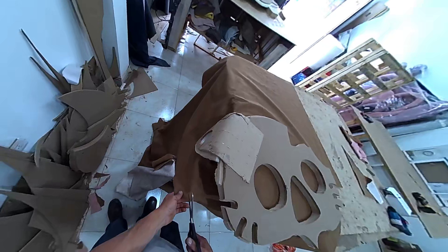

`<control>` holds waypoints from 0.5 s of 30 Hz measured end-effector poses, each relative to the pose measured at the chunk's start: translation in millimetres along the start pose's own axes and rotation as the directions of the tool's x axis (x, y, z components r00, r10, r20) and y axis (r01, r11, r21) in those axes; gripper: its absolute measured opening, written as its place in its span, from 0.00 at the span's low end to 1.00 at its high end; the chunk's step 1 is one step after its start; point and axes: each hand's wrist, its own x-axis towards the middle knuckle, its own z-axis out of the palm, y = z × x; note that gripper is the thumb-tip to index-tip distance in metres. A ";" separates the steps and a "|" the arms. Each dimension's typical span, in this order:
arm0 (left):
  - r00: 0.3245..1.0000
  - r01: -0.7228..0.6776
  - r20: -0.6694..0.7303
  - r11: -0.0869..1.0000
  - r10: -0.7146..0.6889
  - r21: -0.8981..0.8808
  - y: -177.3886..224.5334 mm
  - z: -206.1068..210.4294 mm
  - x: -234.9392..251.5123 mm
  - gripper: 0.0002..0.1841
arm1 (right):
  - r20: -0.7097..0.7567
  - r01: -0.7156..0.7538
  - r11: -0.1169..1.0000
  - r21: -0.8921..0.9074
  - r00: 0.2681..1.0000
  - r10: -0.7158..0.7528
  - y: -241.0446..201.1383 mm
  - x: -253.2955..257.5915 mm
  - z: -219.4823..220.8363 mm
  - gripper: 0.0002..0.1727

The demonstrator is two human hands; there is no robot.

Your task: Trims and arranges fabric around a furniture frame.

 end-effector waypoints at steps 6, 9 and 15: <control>0.999 -0.029 -0.029 1.000 0.028 -0.005 -2.7 1.6 -1.5 0.18 | -0.044 0.019 0.999 0.026 0.999 -0.018 3.4 5.3 6.3 0.20; 0.999 -0.026 -0.031 1.000 0.026 -0.006 -4.3 0.8 -1.7 0.18 | -0.094 0.040 0.998 0.055 0.995 -0.035 5.4 5.6 6.8 0.20; 1.000 -0.018 -0.010 1.000 0.018 0.019 -11.4 -4.4 -0.9 0.18 | -0.153 0.076 0.997 0.026 0.986 -0.072 -11.4 15.3 7.6 0.22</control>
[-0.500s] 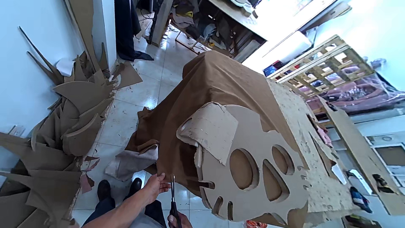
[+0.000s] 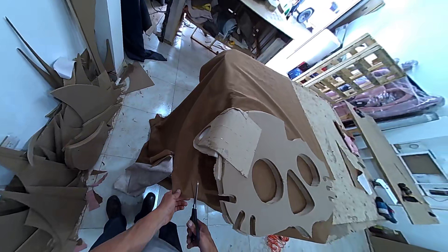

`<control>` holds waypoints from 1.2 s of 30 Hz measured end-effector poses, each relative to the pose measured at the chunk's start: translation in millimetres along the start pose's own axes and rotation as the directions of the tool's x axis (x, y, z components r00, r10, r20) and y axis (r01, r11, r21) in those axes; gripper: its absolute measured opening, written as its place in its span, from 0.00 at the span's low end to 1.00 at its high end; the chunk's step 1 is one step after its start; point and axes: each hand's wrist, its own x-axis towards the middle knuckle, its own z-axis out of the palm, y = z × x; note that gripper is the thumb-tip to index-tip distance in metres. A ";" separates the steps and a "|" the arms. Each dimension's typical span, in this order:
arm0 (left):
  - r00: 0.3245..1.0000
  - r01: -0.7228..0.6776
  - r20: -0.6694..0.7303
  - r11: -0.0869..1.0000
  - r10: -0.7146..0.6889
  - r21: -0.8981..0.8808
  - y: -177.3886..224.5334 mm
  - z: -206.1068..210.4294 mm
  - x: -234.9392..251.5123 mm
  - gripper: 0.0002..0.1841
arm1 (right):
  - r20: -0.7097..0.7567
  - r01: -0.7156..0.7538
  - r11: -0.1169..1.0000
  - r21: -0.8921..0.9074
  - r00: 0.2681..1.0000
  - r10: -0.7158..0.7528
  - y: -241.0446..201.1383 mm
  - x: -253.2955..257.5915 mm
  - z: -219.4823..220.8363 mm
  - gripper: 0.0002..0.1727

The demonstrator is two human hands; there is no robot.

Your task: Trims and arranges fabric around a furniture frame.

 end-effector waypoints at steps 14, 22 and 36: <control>1.000 0.006 0.027 1.000 -0.005 -0.016 5.0 -8.2 -3.6 0.19 | -0.210 -0.019 1.000 -0.025 0.978 0.014 -25.4 -7.4 29.9 0.19; 0.998 0.000 0.064 1.000 0.001 -0.023 11.4 -12.1 -4.4 0.18 | -0.299 -0.003 1.000 0.006 0.954 0.004 -34.0 -0.5 53.6 0.19; 0.985 0.020 0.170 0.996 -0.035 0.089 20.2 -36.0 6.5 0.19 | -0.356 -0.023 0.999 0.040 0.934 0.036 -64.7 8.7 66.7 0.21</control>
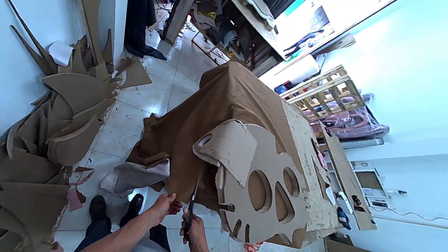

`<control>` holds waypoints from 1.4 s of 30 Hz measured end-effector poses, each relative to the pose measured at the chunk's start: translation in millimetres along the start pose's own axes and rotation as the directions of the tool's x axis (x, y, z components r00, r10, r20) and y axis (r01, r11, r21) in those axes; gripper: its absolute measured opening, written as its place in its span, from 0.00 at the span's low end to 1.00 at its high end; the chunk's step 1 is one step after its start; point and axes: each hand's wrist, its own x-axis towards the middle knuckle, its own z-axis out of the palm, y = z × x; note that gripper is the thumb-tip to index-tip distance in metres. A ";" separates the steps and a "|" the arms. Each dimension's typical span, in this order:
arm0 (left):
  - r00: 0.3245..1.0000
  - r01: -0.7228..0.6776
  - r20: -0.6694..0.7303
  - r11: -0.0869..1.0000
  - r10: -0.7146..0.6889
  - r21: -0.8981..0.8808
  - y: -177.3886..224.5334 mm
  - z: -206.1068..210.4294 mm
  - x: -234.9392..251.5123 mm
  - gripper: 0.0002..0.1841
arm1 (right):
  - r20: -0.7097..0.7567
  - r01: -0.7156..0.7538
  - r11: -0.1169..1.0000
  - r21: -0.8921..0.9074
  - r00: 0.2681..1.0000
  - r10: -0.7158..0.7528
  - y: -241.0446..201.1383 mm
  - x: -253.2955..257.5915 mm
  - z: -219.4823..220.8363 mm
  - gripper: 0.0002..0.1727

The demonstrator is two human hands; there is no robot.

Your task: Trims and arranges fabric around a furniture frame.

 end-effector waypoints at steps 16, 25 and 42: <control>0.983 0.079 0.125 0.920 -0.136 0.384 36.5 -39.6 10.4 0.19 | -0.090 0.045 0.979 0.197 0.996 -0.028 -8.4 15.1 50.4 0.22; 0.951 0.141 0.140 0.789 -0.276 0.598 52.5 -39.5 26.9 0.19 | -0.024 0.001 0.991 0.132 1.000 0.003 -22.9 31.2 17.0 0.18; 0.881 -0.001 0.298 0.627 -0.368 0.779 100.4 -69.4 39.9 0.22 | -0.196 -0.206 0.910 -0.358 0.970 0.143 -79.1 25.8 -20.2 0.25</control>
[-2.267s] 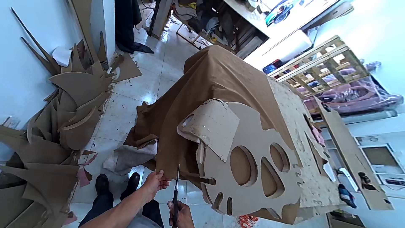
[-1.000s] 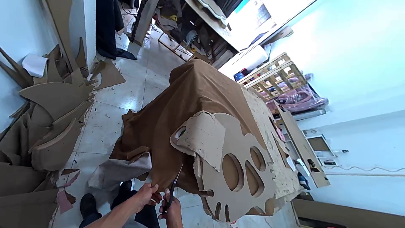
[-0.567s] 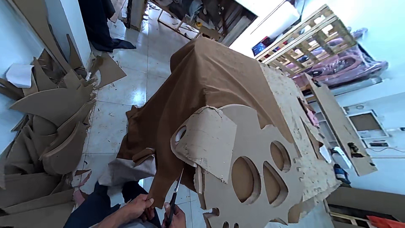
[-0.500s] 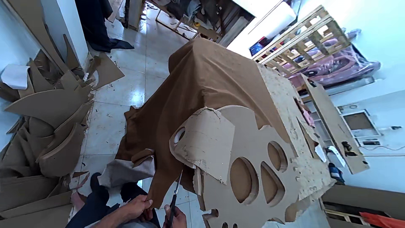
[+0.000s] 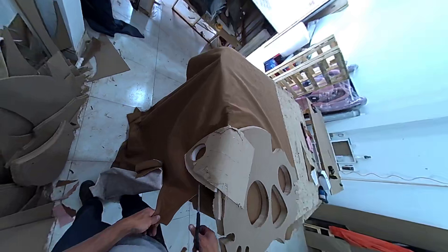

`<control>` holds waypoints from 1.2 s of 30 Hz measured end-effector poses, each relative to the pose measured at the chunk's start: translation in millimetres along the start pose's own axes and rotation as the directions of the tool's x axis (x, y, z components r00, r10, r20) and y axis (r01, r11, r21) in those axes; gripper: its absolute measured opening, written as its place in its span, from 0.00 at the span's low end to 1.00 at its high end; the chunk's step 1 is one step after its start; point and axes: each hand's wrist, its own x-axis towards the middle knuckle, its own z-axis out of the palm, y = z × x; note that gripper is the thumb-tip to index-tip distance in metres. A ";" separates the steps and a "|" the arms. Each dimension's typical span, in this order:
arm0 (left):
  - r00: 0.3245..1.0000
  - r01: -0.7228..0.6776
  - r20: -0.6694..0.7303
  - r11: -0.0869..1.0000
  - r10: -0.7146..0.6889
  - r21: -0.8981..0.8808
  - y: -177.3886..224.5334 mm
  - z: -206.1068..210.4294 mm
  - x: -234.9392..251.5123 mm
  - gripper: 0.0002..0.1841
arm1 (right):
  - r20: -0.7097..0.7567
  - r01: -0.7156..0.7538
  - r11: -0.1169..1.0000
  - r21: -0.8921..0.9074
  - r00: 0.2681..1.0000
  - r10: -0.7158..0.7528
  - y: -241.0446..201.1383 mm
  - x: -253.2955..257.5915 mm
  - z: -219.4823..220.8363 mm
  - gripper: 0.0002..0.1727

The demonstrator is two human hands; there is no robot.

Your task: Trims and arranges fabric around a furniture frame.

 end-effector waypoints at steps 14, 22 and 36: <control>0.985 -0.168 -0.032 0.984 0.170 0.059 -7.7 -2.7 -6.9 0.24 | -0.161 -0.208 0.722 -0.660 0.978 0.134 -109.2 -12.3 -28.8 0.30; 0.972 -0.225 -0.053 0.973 0.227 0.042 -12.5 -3.5 -10.5 0.24 | -0.160 -0.227 0.599 -0.768 0.973 0.164 -140.1 -4.9 -25.5 0.29; 0.978 -0.206 -0.018 0.978 0.206 -0.020 -16.2 -4.4 -5.3 0.23 | -0.168 -0.246 0.627 -0.740 0.969 0.182 -131.5 -5.1 -23.0 0.31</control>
